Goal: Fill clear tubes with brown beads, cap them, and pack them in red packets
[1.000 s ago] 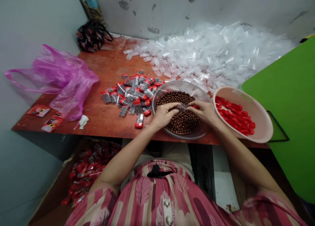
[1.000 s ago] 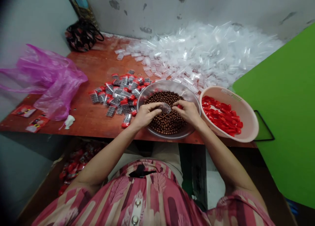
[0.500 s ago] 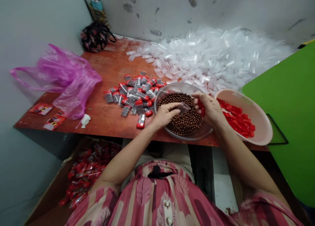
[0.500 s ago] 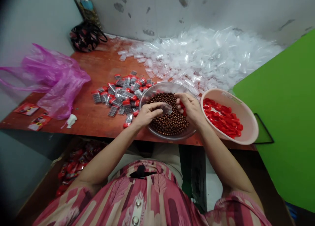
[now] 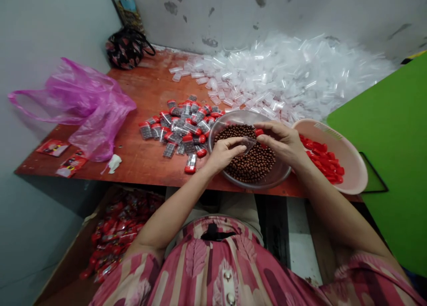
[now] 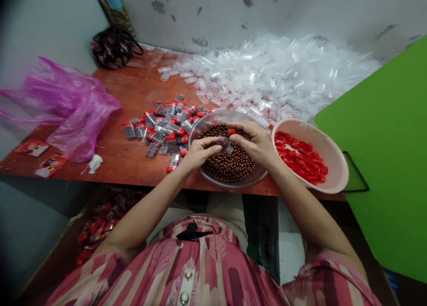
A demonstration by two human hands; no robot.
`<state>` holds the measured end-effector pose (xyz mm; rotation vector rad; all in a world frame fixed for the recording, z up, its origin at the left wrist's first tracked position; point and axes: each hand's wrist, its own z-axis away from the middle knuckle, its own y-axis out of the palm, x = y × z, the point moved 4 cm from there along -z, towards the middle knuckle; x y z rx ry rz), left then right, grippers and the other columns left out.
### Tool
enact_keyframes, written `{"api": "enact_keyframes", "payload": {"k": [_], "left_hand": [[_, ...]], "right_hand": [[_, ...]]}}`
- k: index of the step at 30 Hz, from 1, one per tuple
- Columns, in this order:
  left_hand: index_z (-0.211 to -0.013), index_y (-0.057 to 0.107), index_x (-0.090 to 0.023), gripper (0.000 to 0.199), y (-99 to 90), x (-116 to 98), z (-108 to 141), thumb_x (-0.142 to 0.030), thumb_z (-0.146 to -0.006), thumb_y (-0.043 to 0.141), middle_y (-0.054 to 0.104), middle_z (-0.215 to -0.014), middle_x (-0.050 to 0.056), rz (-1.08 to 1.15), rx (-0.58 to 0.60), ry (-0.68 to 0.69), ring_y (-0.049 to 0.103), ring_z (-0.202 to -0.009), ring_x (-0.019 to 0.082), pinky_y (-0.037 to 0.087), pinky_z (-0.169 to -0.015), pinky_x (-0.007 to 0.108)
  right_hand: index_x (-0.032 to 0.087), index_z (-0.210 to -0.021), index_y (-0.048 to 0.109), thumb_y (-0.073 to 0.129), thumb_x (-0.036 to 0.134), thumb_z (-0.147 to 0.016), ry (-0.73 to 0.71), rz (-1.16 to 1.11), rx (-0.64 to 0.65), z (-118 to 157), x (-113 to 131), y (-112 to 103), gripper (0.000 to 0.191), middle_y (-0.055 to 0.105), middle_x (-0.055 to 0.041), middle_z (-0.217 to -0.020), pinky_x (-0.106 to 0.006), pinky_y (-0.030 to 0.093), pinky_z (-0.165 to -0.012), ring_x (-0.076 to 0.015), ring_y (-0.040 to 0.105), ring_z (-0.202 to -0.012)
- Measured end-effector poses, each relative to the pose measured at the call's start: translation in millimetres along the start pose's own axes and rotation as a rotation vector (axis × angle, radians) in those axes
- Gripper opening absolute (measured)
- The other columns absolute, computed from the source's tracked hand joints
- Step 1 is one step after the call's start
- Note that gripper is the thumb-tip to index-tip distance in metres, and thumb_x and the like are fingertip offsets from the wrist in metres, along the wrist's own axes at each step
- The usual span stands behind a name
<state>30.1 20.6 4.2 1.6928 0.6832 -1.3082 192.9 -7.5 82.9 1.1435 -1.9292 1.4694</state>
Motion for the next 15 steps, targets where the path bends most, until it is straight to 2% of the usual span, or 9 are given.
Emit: {"api": "enact_keyframes", "payload": {"k": [3, 6, 9, 15], "left_hand": [[-0.097, 0.075, -0.017, 0.025, -1.6, -2.7, 1.1, -0.025, -0.074, 0.07, 0.075, -0.102, 0.005, -0.212, -0.013, 0.125, 0.068, -0.099, 0.023, 0.05, -0.095, 0.036], [-0.1, 0.075, -0.017, 0.024, -1.6, -4.1, 4.9, -0.023, -0.078, 0.067, 0.074, -0.105, 0.005, -0.323, -0.045, 0.182, 0.068, -0.099, 0.022, 0.05, -0.094, 0.033], [-0.1, 0.075, -0.018, 0.022, 0.9, -7.3, 9.9, -0.021, -0.08, 0.065, 0.075, -0.104, 0.005, -0.391, -0.075, 0.236, 0.069, -0.097, 0.02, 0.051, -0.092, 0.03], [-0.101, 0.074, -0.021, 0.021, 4.8, -11.7, 15.7, -0.02, -0.083, 0.063, 0.074, -0.104, 0.003, -0.486, -0.089, 0.315, 0.069, -0.097, 0.018, 0.052, -0.089, 0.028]], "right_hand": [[0.025, -0.107, 0.071, 0.07, 0.036, -0.079, -0.061, 0.031, 0.093, -0.6, 4.9, 7.1, 0.029, 0.071, -0.0033, -0.097, -0.037, 0.05, -0.086, -0.0208, 0.064, -0.09], [0.024, -0.104, 0.071, 0.072, 0.038, -0.078, -0.042, 0.022, 0.124, 4.9, 1.5, 10.0, 0.03, 0.071, -0.004, -0.095, -0.036, 0.051, -0.082, -0.0207, 0.065, -0.086], [0.023, -0.101, 0.072, 0.073, 0.039, -0.077, -0.014, 0.008, 0.087, 12.7, -4.4, 9.8, 0.029, 0.071, -0.0046, -0.093, -0.037, 0.051, -0.081, -0.0211, 0.066, -0.086], [0.023, -0.096, 0.071, 0.074, 0.036, -0.077, -0.076, 0.005, 0.009, 19.0, -5.2, 11.9, 0.024, 0.072, -0.0049, -0.092, -0.037, 0.052, -0.08, -0.0208, 0.066, -0.085]]}}
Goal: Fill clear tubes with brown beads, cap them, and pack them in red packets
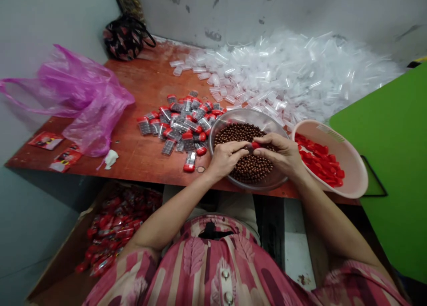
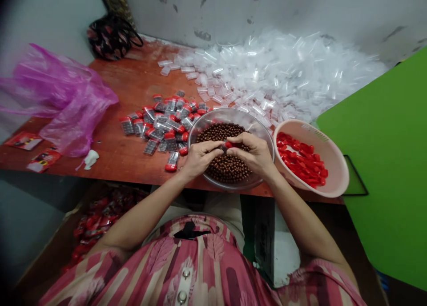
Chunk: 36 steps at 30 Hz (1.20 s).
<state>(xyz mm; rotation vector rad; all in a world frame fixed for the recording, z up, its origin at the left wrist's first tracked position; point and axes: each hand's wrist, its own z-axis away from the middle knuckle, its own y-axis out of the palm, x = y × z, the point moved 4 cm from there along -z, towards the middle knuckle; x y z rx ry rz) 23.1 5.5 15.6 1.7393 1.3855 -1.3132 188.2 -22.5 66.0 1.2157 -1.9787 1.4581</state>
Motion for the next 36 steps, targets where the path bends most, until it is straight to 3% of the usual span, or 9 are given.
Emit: {"api": "enact_keyframes", "payload": {"k": [5, 10, 13, 18, 22, 25, 29, 32, 36], "left_hand": [[-0.097, 0.074, -0.021, 0.019, -0.7, -1.2, 5.6, -0.015, -0.083, 0.062, 0.075, -0.1, 0.003, -0.087, -0.028, 0.04, 0.07, -0.092, 0.017, 0.053, -0.085, 0.027], [-0.089, 0.073, -0.019, 0.018, 3.8, -3.9, 10.2, -0.012, -0.084, 0.057, 0.076, -0.094, 0.006, -0.276, 0.022, 0.084, 0.07, -0.089, 0.018, 0.053, -0.082, 0.028], [-0.092, 0.074, -0.018, 0.018, 1.7, -2.4, 7.0, -0.017, -0.084, 0.058, 0.075, -0.096, 0.006, -0.182, -0.001, 0.018, 0.07, -0.089, 0.019, 0.053, -0.082, 0.029], [-0.109, 0.071, -0.017, 0.032, -0.4, 5.7, 0.0, -0.03, -0.081, 0.064, 0.072, -0.112, 0.005, 0.307, -0.03, -0.178, 0.068, -0.101, 0.022, 0.055, -0.086, 0.033], [-0.111, 0.07, -0.017, 0.043, 1.1, 14.1, -0.8, -0.038, -0.074, 0.071, 0.07, -0.115, 0.006, 0.529, -0.035, -0.311, 0.068, -0.1, 0.025, 0.059, -0.079, 0.036], [-0.111, 0.071, -0.017, 0.042, 0.5, 14.8, -0.4, -0.038, -0.074, 0.071, 0.071, -0.114, 0.007, 0.502, -0.036, -0.297, 0.068, -0.099, 0.025, 0.058, -0.081, 0.038], [-0.103, 0.074, -0.02, 0.027, -0.5, 5.1, 1.6, -0.029, -0.079, 0.066, 0.073, -0.108, 0.004, 0.223, 0.0, -0.15, 0.068, -0.101, 0.022, 0.053, -0.093, 0.035], [-0.102, 0.074, -0.022, 0.023, 1.0, -1.6, 3.8, -0.026, -0.082, 0.064, 0.074, -0.107, 0.003, 0.103, 0.042, -0.078, 0.069, -0.099, 0.02, 0.051, -0.094, 0.032], [-0.103, 0.074, -0.023, 0.023, 1.6, -3.1, 4.1, -0.022, -0.083, 0.063, 0.073, -0.108, 0.003, 0.043, 0.05, -0.025, 0.065, -0.107, 0.019, 0.048, -0.098, 0.033]], "right_hand": [[0.022, -0.093, 0.069, 0.069, 0.028, -0.082, -0.141, 0.162, 0.04, 3.6, 11.7, 9.9, 0.013, 0.069, -0.0042, -0.083, -0.031, 0.052, -0.069, -0.0176, 0.064, -0.075], [0.021, -0.095, 0.071, 0.064, 0.025, -0.085, -0.193, 0.315, 0.044, 5.1, 15.0, 17.7, 0.013, 0.069, -0.0065, -0.084, -0.031, 0.053, -0.071, -0.0179, 0.064, -0.077], [0.024, -0.098, 0.072, 0.067, 0.029, -0.082, -0.089, 0.163, 0.047, -1.5, 11.8, 14.1, 0.017, 0.071, -0.0053, -0.09, -0.033, 0.054, -0.077, -0.0188, 0.067, -0.082], [0.03, -0.125, 0.058, 0.068, 0.041, -0.08, 0.229, -0.414, 0.079, -0.9, 5.4, 6.9, 0.047, 0.068, -0.0054, -0.119, -0.046, 0.05, -0.095, -0.025, 0.063, -0.113], [0.028, -0.12, 0.058, 0.063, 0.047, -0.081, 0.293, -0.628, -0.018, 12.8, -5.4, 3.7, 0.044, 0.061, -0.0084, -0.131, -0.05, 0.051, -0.096, -0.027, 0.056, -0.123], [0.026, -0.104, 0.064, 0.069, 0.048, -0.076, 0.339, -0.643, -0.08, 18.9, -17.3, 2.6, 0.036, 0.067, -0.0089, -0.12, -0.049, 0.054, -0.091, -0.0269, 0.065, -0.109], [0.024, -0.092, 0.068, 0.076, 0.052, -0.068, 0.391, -0.631, -0.11, 13.7, -25.3, -0.5, 0.038, 0.074, -0.0059, -0.094, -0.044, 0.054, -0.089, -0.0238, 0.07, -0.092], [0.022, -0.095, 0.069, 0.077, 0.052, -0.067, 0.426, -0.651, -0.007, 5.4, -24.2, 3.7, 0.041, 0.072, -0.0045, -0.096, -0.039, 0.052, -0.093, -0.0205, 0.068, -0.093], [0.022, -0.102, 0.066, 0.072, 0.05, -0.072, 0.615, -0.803, 0.271, 4.2, -21.0, 23.0, 0.042, 0.071, -0.0066, -0.104, -0.042, 0.056, -0.084, -0.022, 0.067, -0.095]]}}
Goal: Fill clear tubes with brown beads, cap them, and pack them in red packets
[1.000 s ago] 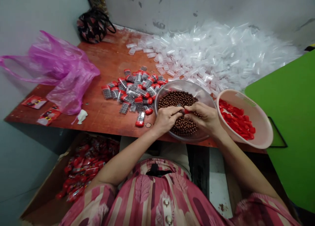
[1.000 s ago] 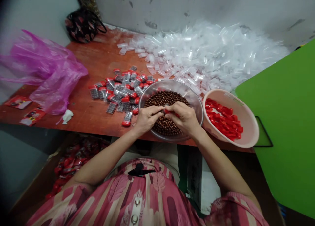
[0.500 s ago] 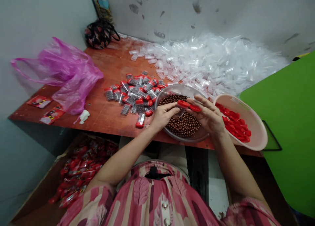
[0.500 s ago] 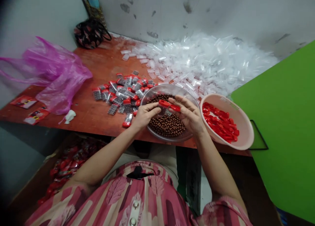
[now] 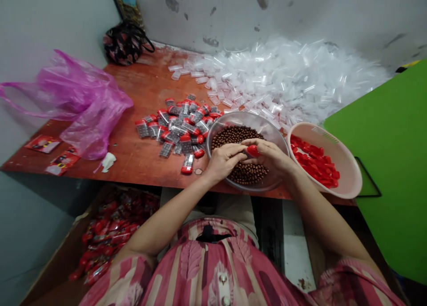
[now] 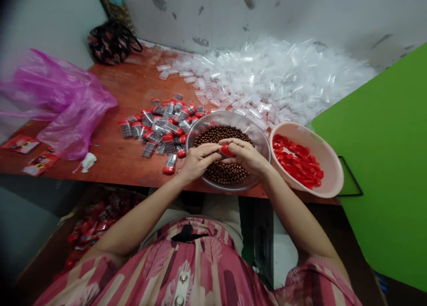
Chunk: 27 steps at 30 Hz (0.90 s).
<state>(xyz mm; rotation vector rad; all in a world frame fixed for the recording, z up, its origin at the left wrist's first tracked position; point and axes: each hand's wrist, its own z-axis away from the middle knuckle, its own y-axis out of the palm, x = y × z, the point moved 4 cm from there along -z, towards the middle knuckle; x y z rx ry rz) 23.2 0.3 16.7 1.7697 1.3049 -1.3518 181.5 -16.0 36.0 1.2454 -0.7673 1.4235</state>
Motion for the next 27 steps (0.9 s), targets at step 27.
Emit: {"api": "enact_keyframes", "payload": {"k": [27], "left_hand": [[-0.115, 0.067, -0.027, 0.038, -108.0, 13.8, -58.2, -0.019, -0.079, 0.066, 0.065, -0.126, 0.003, -0.111, -0.508, 0.087, 0.058, -0.119, 0.019, 0.041, -0.108, 0.035]], "right_hand": [[0.017, -0.114, 0.061, 0.052, 0.025, -0.087, -0.245, 1.497, 0.005, -38.3, 3.3, -26.3, 0.029, 0.065, -0.0124, -0.119, -0.039, 0.048, -0.091, -0.0269, 0.063, -0.105]]}}
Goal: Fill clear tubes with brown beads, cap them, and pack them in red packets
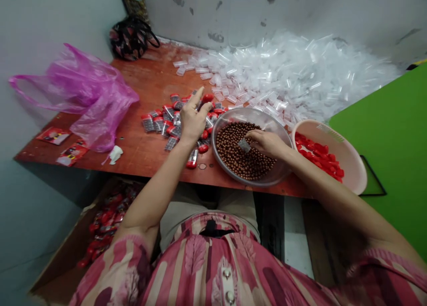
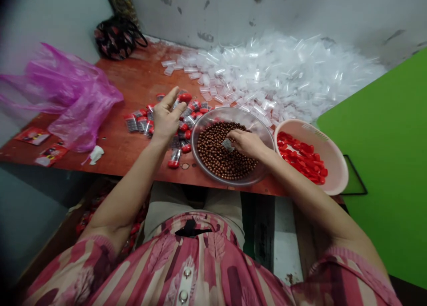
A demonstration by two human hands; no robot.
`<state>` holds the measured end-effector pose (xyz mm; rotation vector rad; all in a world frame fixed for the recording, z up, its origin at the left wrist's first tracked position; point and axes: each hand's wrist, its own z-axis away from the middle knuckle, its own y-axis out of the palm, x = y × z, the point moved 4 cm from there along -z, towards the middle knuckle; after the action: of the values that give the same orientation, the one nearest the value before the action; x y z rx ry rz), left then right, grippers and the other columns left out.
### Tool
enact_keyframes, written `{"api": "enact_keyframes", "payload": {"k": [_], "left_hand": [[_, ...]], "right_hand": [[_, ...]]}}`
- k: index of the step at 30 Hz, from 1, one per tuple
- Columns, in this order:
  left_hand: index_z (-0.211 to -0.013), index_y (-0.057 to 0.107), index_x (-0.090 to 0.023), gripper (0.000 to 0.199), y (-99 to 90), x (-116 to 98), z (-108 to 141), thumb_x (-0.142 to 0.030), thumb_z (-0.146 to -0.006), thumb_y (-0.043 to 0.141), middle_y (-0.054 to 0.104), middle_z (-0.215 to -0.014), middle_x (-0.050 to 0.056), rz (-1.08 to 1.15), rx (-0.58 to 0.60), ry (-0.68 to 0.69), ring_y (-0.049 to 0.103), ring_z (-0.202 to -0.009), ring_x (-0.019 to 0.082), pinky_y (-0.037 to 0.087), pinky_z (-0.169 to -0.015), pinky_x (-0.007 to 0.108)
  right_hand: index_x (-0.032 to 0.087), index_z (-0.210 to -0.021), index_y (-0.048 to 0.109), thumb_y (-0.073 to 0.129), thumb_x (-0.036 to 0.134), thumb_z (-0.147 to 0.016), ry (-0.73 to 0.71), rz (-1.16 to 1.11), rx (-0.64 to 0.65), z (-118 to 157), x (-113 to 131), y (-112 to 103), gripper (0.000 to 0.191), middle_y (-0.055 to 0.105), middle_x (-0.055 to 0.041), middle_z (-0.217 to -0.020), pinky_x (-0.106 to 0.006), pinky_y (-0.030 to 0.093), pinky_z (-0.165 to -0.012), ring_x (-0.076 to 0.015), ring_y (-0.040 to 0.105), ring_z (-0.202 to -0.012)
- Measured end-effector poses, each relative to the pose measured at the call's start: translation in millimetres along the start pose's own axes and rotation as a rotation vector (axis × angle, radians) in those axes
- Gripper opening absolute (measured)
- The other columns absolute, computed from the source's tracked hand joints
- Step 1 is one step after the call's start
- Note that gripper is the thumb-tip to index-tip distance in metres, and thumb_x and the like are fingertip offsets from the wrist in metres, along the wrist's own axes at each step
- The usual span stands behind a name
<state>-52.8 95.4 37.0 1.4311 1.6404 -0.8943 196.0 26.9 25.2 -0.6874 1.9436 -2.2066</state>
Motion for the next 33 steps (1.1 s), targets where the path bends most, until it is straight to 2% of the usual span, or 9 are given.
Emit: {"api": "enact_keyframes", "payload": {"k": [4, 7, 12, 16, 22, 24, 29, 31, 33], "left_hand": [[-0.118, 0.065, -0.021, 0.037, 12.7, -4.7, 30.6, -0.02, -0.081, 0.063, 0.066, -0.125, 0.006, -0.064, 0.126, 0.007, 0.058, -0.12, 0.021, 0.04, -0.108, 0.039], [-0.115, 0.067, -0.02, 0.032, 31.7, -10.9, 62.6, -0.02, -0.083, 0.061, 0.068, -0.121, 0.007, -0.137, 0.235, -0.006, 0.059, -0.118, 0.021, 0.039, -0.109, 0.039], [-0.112, 0.068, -0.019, 0.028, 46.5, -8.0, 83.4, -0.019, -0.085, 0.06, 0.071, -0.115, 0.007, -0.325, 0.28, 0.101, 0.059, -0.117, 0.022, 0.024, -0.117, 0.047], [-0.11, 0.069, -0.021, 0.026, 45.6, -1.8, 84.9, -0.019, -0.087, 0.058, 0.072, -0.11, 0.005, -0.384, 0.27, 0.125, 0.063, -0.109, 0.019, 0.023, -0.117, 0.048], [-0.106, 0.071, -0.017, 0.023, 45.9, -2.2, 86.6, -0.019, -0.086, 0.059, 0.073, -0.105, 0.008, -0.409, 0.289, 0.153, 0.064, -0.104, 0.019, 0.021, -0.118, 0.049], [-0.105, 0.071, -0.018, 0.022, 46.0, -2.6, 86.7, -0.019, -0.087, 0.059, 0.073, -0.104, 0.008, -0.425, 0.286, 0.153, 0.064, -0.103, 0.019, 0.022, -0.118, 0.05], [-0.104, 0.07, -0.02, 0.02, 46.0, -2.1, 86.6, -0.02, -0.087, 0.059, 0.073, -0.104, 0.005, -0.441, 0.288, 0.14, 0.065, -0.103, 0.018, 0.022, -0.117, 0.05], [-0.104, 0.07, -0.019, 0.02, 45.8, -2.3, 86.6, -0.019, -0.087, 0.058, 0.073, -0.105, 0.006, -0.426, 0.28, 0.14, 0.065, -0.102, 0.018, 0.022, -0.118, 0.05], [-0.104, 0.07, -0.019, 0.02, 45.6, -2.7, 86.6, -0.019, -0.088, 0.058, 0.073, -0.105, 0.006, -0.406, 0.272, 0.136, 0.065, -0.101, 0.017, 0.021, -0.118, 0.05]], "right_hand": [[0.014, -0.112, 0.06, 0.056, 0.043, -0.086, 0.242, 0.231, 0.153, -8.0, 7.6, 19.8, 0.039, 0.069, -0.0175, -0.109, -0.041, 0.05, -0.078, -0.0332, 0.066, -0.097], [0.014, -0.112, 0.06, 0.057, 0.04, -0.085, 0.293, 0.303, 0.214, -14.4, 9.8, 29.9, 0.038, 0.069, -0.0182, -0.11, -0.04, 0.05, -0.077, -0.0341, 0.066, -0.098], [0.019, -0.115, 0.061, 0.054, 0.029, -0.087, 0.157, 0.235, 0.199, -18.9, -0.1, 27.9, 0.03, 0.067, -0.0112, -0.117, -0.035, 0.049, -0.086, -0.0281, 0.064, -0.105], [0.015, -0.121, 0.056, 0.049, 0.022, -0.088, 0.076, 0.282, 0.201, -13.1, -5.1, 28.1, 0.035, 0.067, -0.0157, -0.115, -0.035, 0.049, -0.086, -0.0272, 0.065, -0.103], [0.01, -0.132, 0.047, 0.041, 0.003, -0.079, -0.177, 0.216, 0.226, 2.1, 7.3, 39.0, 0.053, 0.062, -0.0181, -0.125, -0.034, 0.049, -0.089, -0.0239, 0.063, -0.108], [0.01, -0.131, 0.046, 0.039, 0.003, -0.082, -0.184, 0.252, 0.234, 4.4, 9.5, 38.6, 0.05, 0.062, -0.0178, -0.125, -0.033, 0.049, -0.086, -0.0235, 0.064, -0.106], [0.01, -0.117, 0.054, 0.042, 0.015, -0.09, -0.076, 0.521, 0.197, 2.5, 6.7, 27.3, 0.03, 0.066, -0.0172, -0.108, -0.029, 0.043, -0.062, -0.0255, 0.065, -0.087], [0.008, -0.11, 0.056, 0.037, 0.01, -0.09, -0.059, 0.638, 0.144, -0.2, 4.1, 22.7, 0.028, 0.065, -0.0186, -0.101, -0.03, 0.04, -0.061, -0.0262, 0.064, -0.086], [0.006, -0.105, 0.058, 0.034, 0.006, -0.09, -0.118, 0.702, 0.133, -4.0, 5.5, 24.2, 0.029, 0.065, -0.0194, -0.095, -0.032, 0.04, -0.065, -0.0265, 0.063, -0.086]]}}
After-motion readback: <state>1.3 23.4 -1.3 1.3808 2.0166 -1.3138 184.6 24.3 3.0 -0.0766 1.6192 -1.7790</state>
